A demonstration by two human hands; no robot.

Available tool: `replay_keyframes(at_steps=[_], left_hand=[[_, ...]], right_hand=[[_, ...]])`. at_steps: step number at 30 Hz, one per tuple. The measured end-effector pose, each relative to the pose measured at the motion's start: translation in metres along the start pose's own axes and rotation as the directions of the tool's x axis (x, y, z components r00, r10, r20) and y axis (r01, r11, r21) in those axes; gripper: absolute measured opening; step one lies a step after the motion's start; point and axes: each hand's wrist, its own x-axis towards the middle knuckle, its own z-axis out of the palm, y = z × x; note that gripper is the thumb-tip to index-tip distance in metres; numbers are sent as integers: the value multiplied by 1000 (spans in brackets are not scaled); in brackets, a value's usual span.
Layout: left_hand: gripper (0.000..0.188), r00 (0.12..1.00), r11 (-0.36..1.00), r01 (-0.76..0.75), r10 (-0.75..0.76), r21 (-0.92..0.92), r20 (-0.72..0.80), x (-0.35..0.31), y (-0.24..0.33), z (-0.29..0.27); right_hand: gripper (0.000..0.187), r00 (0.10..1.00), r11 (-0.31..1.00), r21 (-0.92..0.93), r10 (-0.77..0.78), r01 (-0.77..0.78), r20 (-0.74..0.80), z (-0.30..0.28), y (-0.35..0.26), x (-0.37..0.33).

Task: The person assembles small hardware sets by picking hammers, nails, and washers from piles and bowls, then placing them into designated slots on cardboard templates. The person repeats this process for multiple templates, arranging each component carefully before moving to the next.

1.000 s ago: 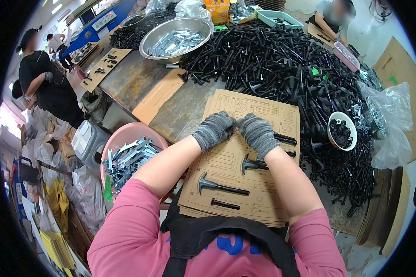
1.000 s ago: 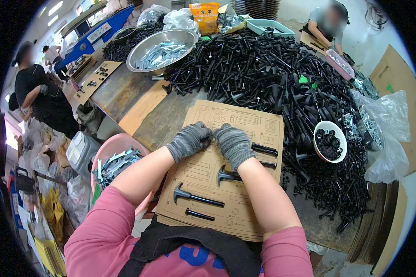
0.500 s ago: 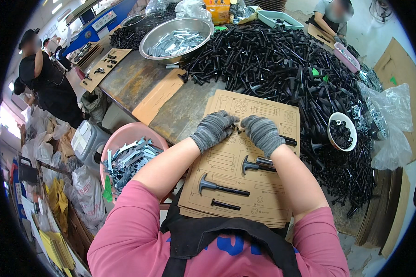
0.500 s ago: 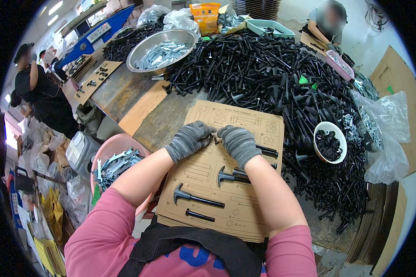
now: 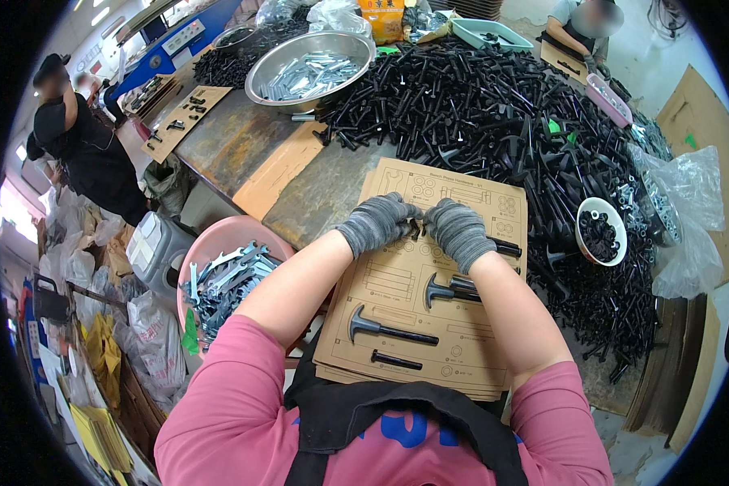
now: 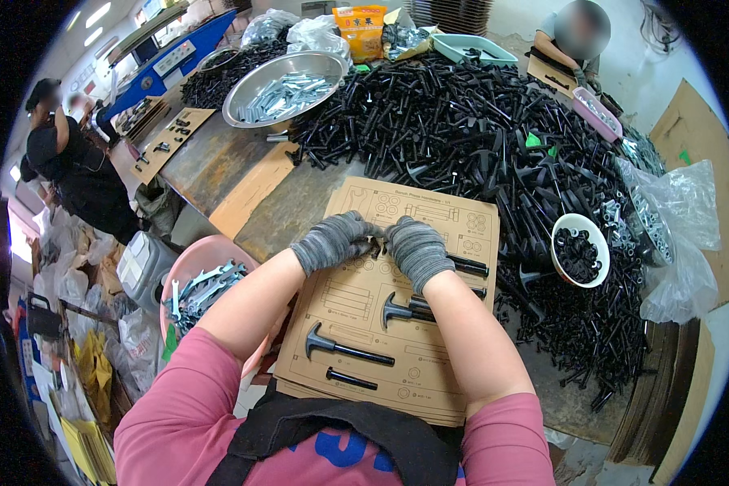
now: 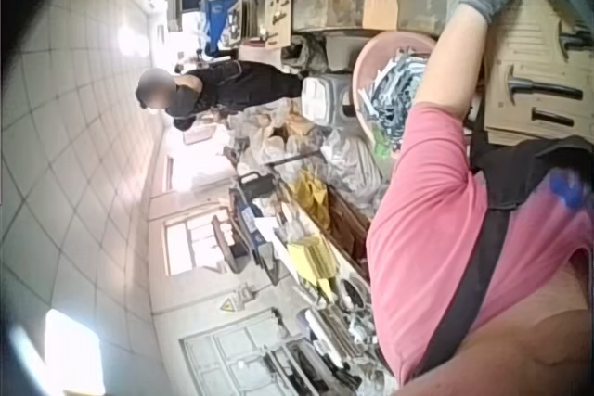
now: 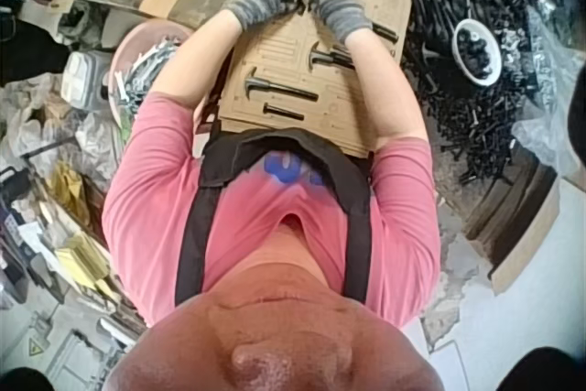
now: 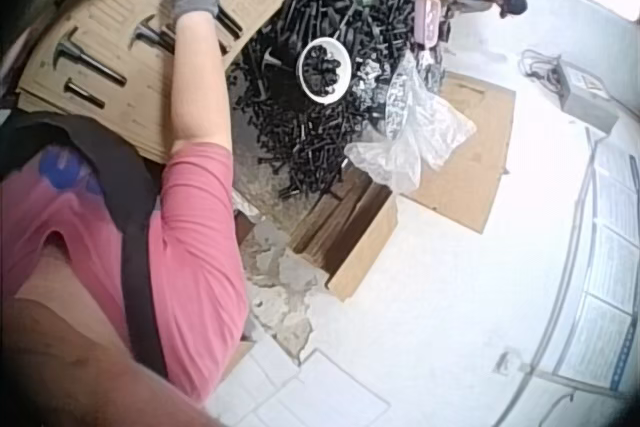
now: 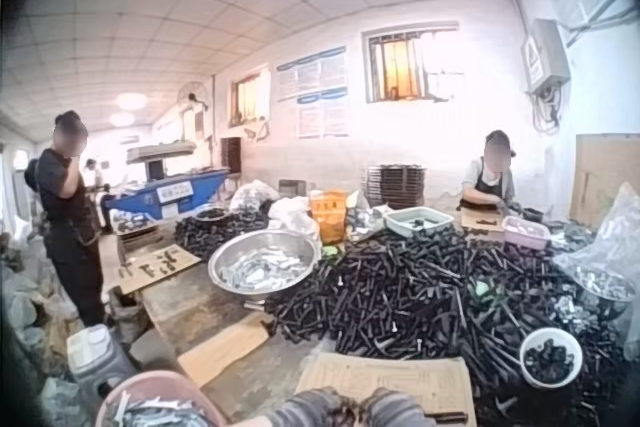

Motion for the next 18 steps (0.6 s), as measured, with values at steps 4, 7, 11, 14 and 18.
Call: replay_keyframes(at_steps=[4, 7, 11, 14, 18], left_hand=[[36, 997, 996, -59, 56, 67, 52, 6, -2, 1], [38, 994, 994, -99, 101, -49, 36, 3, -10, -2], [42, 999, 976, 33, -34, -213, -3, -4, -9, -8], [49, 999, 998, 29, -28, -61, 21, -6, -9, -3], [41, 999, 993, 36, -34, -109, 19, -3, -2, 5]], right_hand=[[17, 999, 999, -43, 5, -3, 45, -7, -5, -4], [19, 997, 1000, -21, -1, 3, 82, -22, -13, -14], [20, 992, 1000, -15, 12, -11, 122, -16, -14, -12], [19, 994, 999, -15, 33, -32, 99, -19, -22, -14], [19, 999, 999, -21, 28, -27, 42, -14, -24, -10]])
